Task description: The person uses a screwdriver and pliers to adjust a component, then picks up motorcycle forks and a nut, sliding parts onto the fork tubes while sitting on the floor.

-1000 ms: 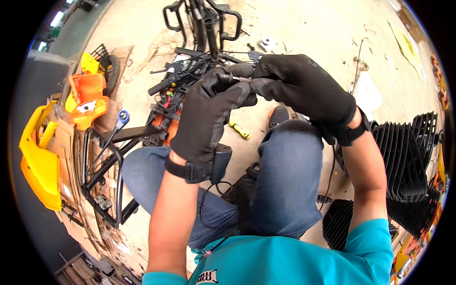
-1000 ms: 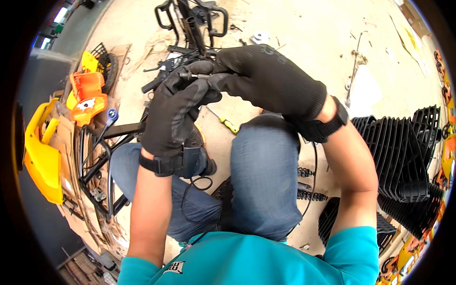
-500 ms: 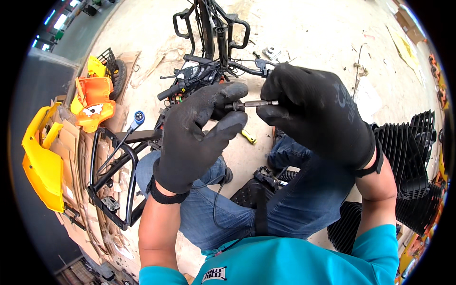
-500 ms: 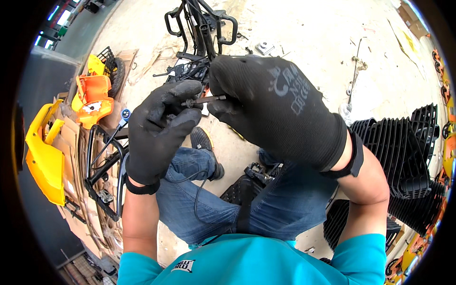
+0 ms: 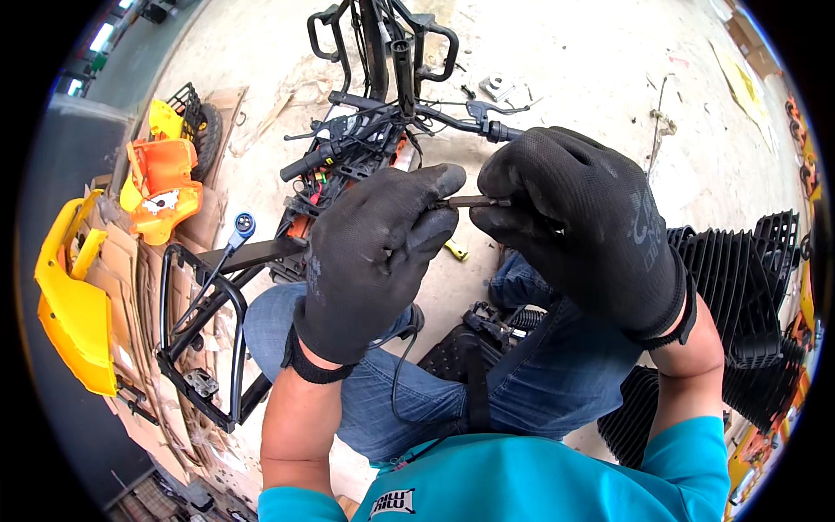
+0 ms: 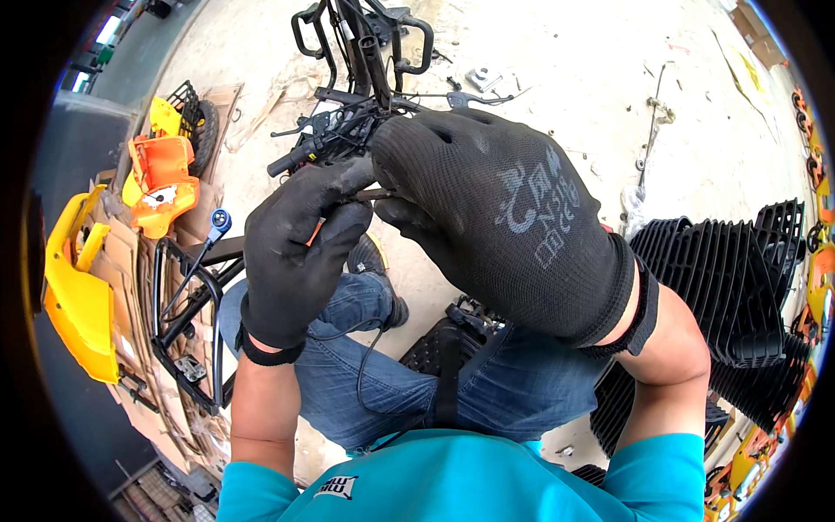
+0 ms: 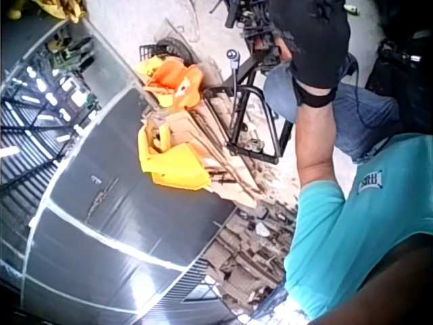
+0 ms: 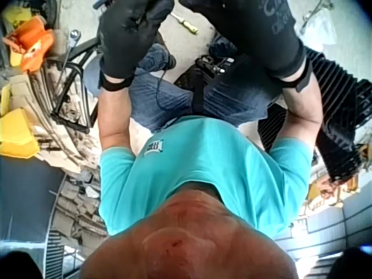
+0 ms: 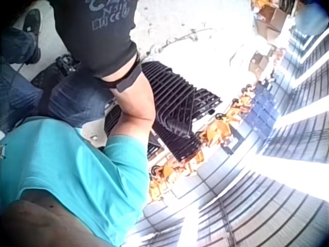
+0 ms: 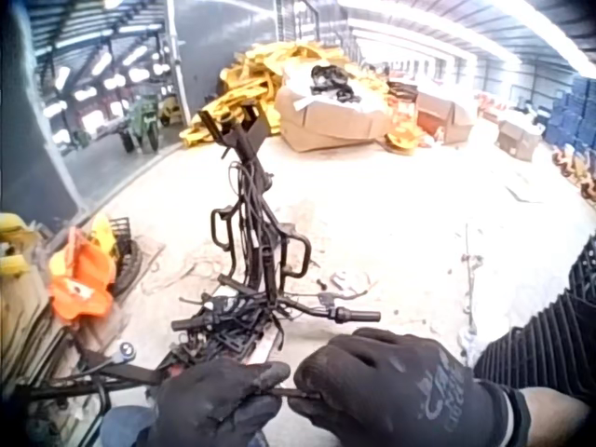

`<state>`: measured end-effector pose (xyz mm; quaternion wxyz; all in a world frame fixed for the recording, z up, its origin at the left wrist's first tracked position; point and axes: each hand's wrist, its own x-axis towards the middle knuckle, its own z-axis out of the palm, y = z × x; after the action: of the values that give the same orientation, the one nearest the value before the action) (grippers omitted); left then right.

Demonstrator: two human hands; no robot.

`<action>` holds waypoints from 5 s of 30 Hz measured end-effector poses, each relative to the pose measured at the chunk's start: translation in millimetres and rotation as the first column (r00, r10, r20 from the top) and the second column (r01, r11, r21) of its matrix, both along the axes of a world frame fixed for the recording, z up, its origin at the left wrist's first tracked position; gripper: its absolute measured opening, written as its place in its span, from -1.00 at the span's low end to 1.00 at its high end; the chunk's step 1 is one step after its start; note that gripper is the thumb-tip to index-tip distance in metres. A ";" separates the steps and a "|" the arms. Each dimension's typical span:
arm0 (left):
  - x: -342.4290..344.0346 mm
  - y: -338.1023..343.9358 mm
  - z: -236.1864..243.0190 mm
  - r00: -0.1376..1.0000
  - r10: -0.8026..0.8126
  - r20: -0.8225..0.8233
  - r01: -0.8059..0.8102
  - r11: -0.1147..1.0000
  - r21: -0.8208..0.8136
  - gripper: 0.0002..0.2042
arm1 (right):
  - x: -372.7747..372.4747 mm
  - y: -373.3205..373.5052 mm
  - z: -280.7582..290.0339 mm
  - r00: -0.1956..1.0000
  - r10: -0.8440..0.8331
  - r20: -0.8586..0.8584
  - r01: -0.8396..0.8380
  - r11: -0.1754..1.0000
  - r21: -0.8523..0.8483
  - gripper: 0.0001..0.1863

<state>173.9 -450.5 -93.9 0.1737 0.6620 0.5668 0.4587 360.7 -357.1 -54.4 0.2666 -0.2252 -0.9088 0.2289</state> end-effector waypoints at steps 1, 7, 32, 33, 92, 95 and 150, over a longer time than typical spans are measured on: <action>-0.1 -0.6 0.2 1.000 -0.001 -0.005 0.001 1.000 -0.006 -0.73 | -0.5 0.0 -0.1 1.000 -0.001 0.018 0.001 1.000 -0.003 -0.74; -1.3 -1.8 -0.7 0.996 -0.004 -0.092 0.008 0.999 0.042 -0.74 | -0.2 -1.6 -5.4 0.998 0.038 0.056 -0.037 0.999 -0.027 -0.79; 4.1 -4.2 -7.8 0.979 0.063 -0.195 -0.040 0.992 0.121 -0.73 | 5.7 -12.1 1.2 0.987 0.109 0.118 -0.133 0.967 0.216 -0.62; 4.5 -4.5 -7.5 0.982 0.065 -0.175 -0.048 0.994 0.102 -0.71 | 5.7 -12.4 1.5 0.986 0.107 0.127 -0.132 0.968 0.213 -0.61; -26.0 6.0 -5.6 0.434 0.196 0.879 0.105 0.958 -0.266 -0.67 | 99.9 153.9 -102.3 0.874 -0.485 0.032 0.398 0.676 -0.621 -0.60; -9.7 5.1 -7.7 0.465 0.203 0.862 0.202 0.923 -0.326 -0.61 | 159.1 162.5 -254.5 0.772 -0.331 0.542 0.567 0.745 -0.351 -0.64; 53.7 106.2 -257.8 0.665 0.588 0.460 0.190 0.463 -0.866 -0.78 | 139.7 17.1 -336.0 0.928 -0.079 0.365 0.369 0.345 -0.863 -0.62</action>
<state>227.6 -344.3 -351.6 0.6245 0.1659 0.6810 0.3446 500.4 -340.0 -390.4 0.0036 -0.4858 -0.6124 0.6237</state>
